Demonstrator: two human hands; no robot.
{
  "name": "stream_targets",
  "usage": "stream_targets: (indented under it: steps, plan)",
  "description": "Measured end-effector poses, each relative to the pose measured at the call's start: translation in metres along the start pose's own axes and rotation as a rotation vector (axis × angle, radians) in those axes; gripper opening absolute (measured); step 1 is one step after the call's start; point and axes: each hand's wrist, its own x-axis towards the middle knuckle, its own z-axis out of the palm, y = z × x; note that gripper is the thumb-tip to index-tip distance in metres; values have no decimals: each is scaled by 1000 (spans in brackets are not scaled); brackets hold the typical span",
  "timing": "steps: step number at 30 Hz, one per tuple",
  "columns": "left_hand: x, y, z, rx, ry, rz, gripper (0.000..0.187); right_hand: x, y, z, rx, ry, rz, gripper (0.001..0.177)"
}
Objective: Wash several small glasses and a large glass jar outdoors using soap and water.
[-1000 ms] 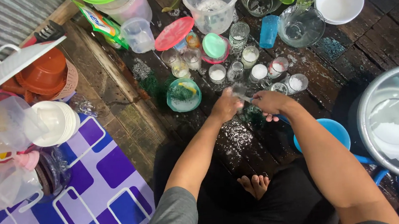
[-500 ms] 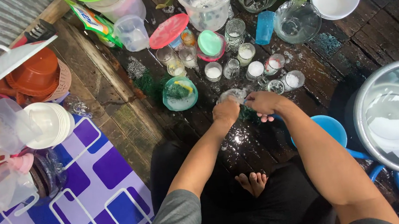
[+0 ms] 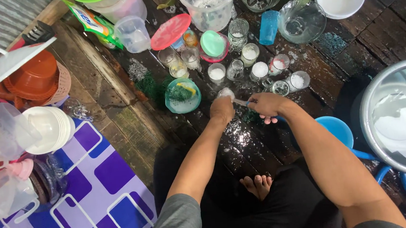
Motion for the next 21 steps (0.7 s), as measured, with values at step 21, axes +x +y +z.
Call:
stream_targets:
  steps: [21]
  plan:
    - [-25,21,-21,-340,574,379,67,4,-1,1,48,44,8,41]
